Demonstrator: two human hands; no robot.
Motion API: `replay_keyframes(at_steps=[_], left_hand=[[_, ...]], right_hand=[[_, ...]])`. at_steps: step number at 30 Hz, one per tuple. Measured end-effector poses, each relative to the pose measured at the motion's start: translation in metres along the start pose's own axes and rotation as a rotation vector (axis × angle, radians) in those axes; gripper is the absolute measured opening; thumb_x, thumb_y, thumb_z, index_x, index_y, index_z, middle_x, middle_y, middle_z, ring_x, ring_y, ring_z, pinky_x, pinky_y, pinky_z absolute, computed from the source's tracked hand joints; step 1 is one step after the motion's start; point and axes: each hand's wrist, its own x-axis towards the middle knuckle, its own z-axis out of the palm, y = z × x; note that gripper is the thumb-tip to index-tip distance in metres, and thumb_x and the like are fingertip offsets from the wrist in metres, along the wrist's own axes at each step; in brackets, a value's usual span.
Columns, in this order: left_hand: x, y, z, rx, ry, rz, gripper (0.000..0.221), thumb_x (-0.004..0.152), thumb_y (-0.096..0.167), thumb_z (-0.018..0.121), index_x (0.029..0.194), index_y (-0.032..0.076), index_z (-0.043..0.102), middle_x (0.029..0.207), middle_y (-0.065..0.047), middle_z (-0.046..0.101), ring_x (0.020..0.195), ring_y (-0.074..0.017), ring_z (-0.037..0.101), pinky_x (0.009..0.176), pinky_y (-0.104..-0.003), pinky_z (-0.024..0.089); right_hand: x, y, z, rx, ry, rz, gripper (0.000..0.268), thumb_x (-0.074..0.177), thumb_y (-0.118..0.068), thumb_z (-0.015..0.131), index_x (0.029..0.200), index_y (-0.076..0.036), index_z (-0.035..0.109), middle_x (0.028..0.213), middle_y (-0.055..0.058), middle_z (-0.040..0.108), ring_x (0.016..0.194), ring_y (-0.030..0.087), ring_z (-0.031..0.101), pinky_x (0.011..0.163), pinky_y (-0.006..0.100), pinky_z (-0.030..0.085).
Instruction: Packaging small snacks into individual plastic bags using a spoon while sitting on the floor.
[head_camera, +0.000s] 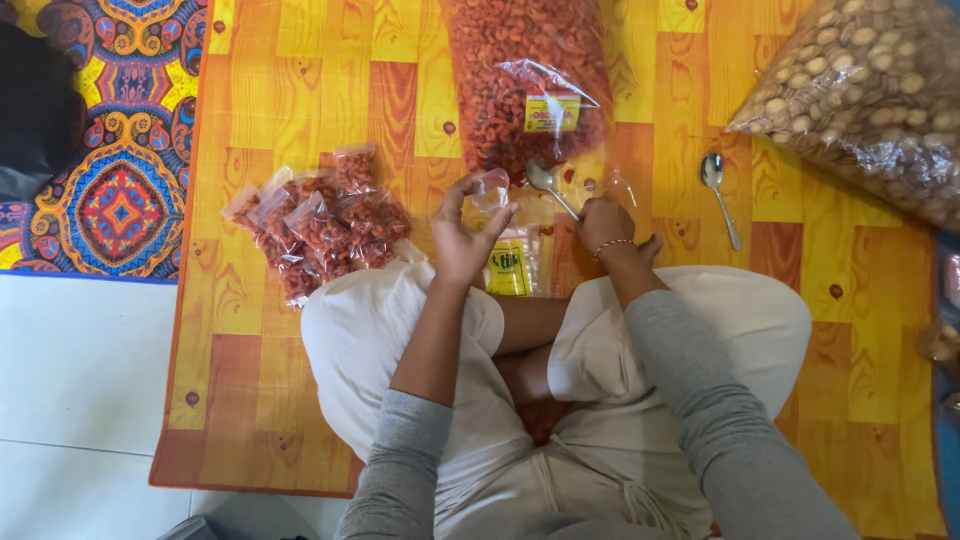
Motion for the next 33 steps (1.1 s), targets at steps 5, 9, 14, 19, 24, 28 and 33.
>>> replay_keyframes(at_steps=[5,9,14,19,24,28,33], left_hand=[[0.004,-0.009,-0.006,-0.021,0.049,-0.040,0.056,0.069,0.016,0.099,0.115,0.002,0.070,0.098,-0.019,0.076,0.101,-0.0362,0.074,0.095,-0.046,0.054],[0.004,-0.015,-0.007,-0.051,0.070,-0.059,0.056,0.068,0.015,0.100,0.115,0.004,0.071,0.099,-0.019,0.077,0.102,-0.0365,0.074,0.096,-0.046,0.054],[0.000,-0.011,-0.004,0.005,0.064,-0.061,0.056,0.067,0.021,0.101,0.112,0.005,0.071,0.095,-0.018,0.077,0.099,-0.0368,0.075,0.092,-0.045,0.056],[-0.004,-0.003,0.005,-0.001,0.055,-0.058,0.057,0.065,0.024,0.101,0.111,0.005,0.072,0.094,-0.019,0.076,0.097,-0.0381,0.075,0.091,-0.046,0.057],[-0.013,0.000,0.004,0.056,-0.093,-0.089,0.054,0.068,0.024,0.098,0.111,0.005,0.070,0.095,-0.020,0.076,0.098,-0.0402,0.074,0.091,-0.048,0.056],[-0.030,-0.029,0.024,0.061,-0.157,-0.086,0.056,0.065,0.027,0.098,0.110,0.007,0.071,0.095,-0.016,0.076,0.098,-0.0368,0.075,0.091,-0.045,0.057],[-0.037,-0.029,0.029,0.111,-0.280,-0.063,0.056,0.064,0.030,0.098,0.108,0.007,0.070,0.095,-0.016,0.077,0.096,-0.0371,0.075,0.090,-0.047,0.057]], right_hand=[[0.024,0.018,0.036,0.006,-0.020,0.079,0.037,0.084,-0.042,0.072,0.105,-0.013,0.080,0.101,0.016,0.077,0.101,0.039,0.075,0.087,0.051,0.061],[0.016,0.013,0.032,0.012,0.025,0.040,0.038,0.086,-0.041,0.071,0.098,-0.006,0.078,0.097,0.020,0.077,0.099,0.041,0.075,0.084,0.052,0.062],[-0.009,-0.002,0.003,-0.010,-0.052,0.108,0.046,0.089,-0.043,0.069,0.111,-0.003,0.077,0.107,0.023,0.077,0.108,0.043,0.073,0.090,0.053,0.060],[0.005,0.015,0.027,0.061,-0.020,0.176,0.048,0.091,-0.043,0.067,0.111,0.000,0.073,0.103,0.026,0.075,0.104,0.047,0.072,0.087,0.058,0.060],[-0.029,0.006,-0.011,0.569,0.344,0.009,0.017,0.078,-0.015,0.077,0.095,-0.017,0.078,0.078,0.014,0.072,0.078,0.034,0.073,0.071,0.047,0.060],[-0.001,0.020,0.015,0.927,0.638,0.012,0.018,0.082,-0.004,0.075,0.092,-0.018,0.080,0.086,0.011,0.073,0.078,0.027,0.073,0.069,0.037,0.062],[0.001,0.027,0.013,1.063,1.110,-0.089,0.012,0.089,0.007,0.068,0.099,0.008,0.075,0.087,0.019,0.062,0.067,0.028,0.074,0.058,0.034,0.069]])
